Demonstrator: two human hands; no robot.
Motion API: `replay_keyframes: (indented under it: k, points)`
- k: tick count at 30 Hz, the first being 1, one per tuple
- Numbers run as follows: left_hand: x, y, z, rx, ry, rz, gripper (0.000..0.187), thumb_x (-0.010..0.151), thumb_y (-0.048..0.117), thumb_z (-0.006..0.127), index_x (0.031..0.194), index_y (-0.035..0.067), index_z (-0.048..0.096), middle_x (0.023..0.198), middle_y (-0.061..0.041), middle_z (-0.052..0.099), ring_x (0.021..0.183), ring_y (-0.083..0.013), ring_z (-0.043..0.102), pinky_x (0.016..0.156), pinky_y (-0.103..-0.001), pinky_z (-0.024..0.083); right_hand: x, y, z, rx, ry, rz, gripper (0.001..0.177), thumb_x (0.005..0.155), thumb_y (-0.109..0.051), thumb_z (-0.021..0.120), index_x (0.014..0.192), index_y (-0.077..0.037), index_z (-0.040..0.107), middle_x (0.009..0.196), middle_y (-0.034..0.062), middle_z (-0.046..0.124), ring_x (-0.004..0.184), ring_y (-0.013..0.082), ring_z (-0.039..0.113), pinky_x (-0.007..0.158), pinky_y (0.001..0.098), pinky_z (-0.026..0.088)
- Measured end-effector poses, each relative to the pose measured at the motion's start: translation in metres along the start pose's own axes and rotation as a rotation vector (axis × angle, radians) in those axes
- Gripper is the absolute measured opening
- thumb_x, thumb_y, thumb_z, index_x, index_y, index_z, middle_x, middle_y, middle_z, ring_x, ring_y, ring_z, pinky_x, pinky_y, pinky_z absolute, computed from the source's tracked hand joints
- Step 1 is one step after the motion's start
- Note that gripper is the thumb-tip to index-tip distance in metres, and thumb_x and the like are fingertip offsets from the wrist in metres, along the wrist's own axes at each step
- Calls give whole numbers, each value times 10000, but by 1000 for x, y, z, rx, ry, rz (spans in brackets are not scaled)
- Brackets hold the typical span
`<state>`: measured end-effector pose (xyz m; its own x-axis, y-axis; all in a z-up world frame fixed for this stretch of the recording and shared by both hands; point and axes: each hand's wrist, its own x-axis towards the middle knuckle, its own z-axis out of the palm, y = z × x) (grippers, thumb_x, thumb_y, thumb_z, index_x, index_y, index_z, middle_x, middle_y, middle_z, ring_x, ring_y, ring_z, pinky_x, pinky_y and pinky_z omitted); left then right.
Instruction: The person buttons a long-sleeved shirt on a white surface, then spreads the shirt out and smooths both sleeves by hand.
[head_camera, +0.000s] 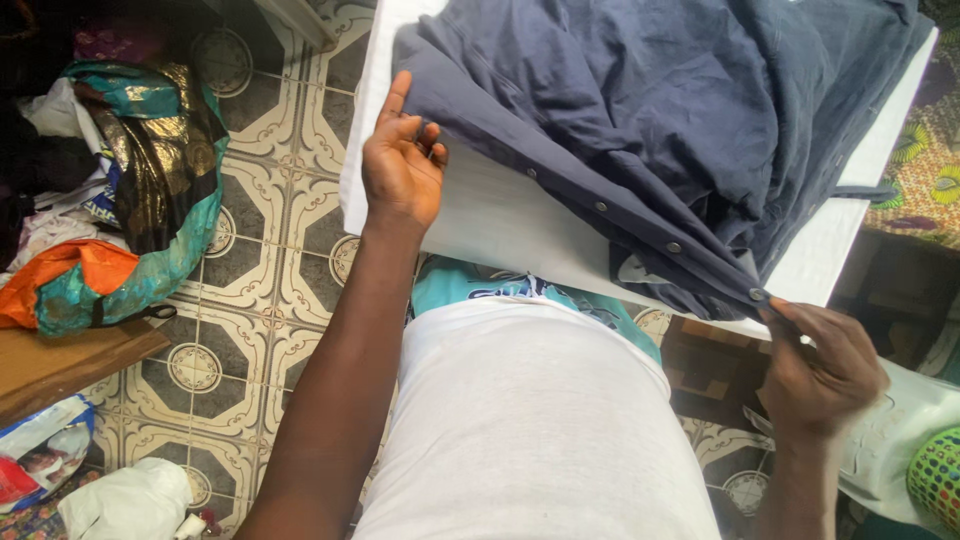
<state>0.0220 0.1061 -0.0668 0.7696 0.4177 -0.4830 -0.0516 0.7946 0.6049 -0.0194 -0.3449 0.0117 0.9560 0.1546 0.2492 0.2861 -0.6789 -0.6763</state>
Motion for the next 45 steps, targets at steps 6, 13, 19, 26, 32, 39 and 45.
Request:
replay_keyframes:
  k: [6,13,19,26,32,39,45]
  points:
    - [11,24,-24,-30,-21,93,648,911,192,466,1541,42,482,949,19,490,854,-134,524,751,-306,438,0,9,-10,-123,11,-4,140,1034,110,776,1120,-1,766,1089,126,755,1024,176,735,908,244,565]
    - [0,32,-9,417,143,65,584,972,194,536,1539,172,400,1030,-3,519,899,-160,637,761,-297,517,7,10,2,-103,50,-13,148,1021,99,778,1133,4,763,1083,132,755,1012,175,727,908,246,550]
    - [-45,-19,36,1094,-260,277,465,882,243,809,1305,112,669,1277,-40,693,1059,-166,648,849,-305,567,38,-31,48,190,-29,-5,189,933,40,799,1098,-33,741,1067,99,708,958,164,696,827,264,572]
    - [-95,-35,102,1373,-923,467,322,791,118,841,1082,39,728,975,-87,733,886,-239,689,821,-357,539,70,-105,90,405,-259,-10,305,835,39,783,1120,-50,720,1058,82,654,916,148,727,769,257,633]
    - [-101,-6,99,1210,-836,367,112,942,95,757,1010,11,726,825,-50,684,694,-107,617,599,-263,480,78,-77,99,228,-471,39,465,760,-210,885,1159,-113,665,985,47,685,894,242,717,720,398,556]
    - [-94,16,68,1000,-592,347,93,1027,111,694,1053,25,720,798,40,596,675,-27,454,579,-213,339,37,26,137,-349,-361,153,236,785,-126,747,1018,-162,740,983,65,693,998,305,670,829,452,514]
    - [-88,28,75,1128,-565,173,169,997,179,685,1102,62,747,840,19,668,728,-65,551,635,-210,440,43,67,107,-217,115,619,272,853,-65,621,1117,-70,684,1092,199,645,998,366,635,877,428,495]
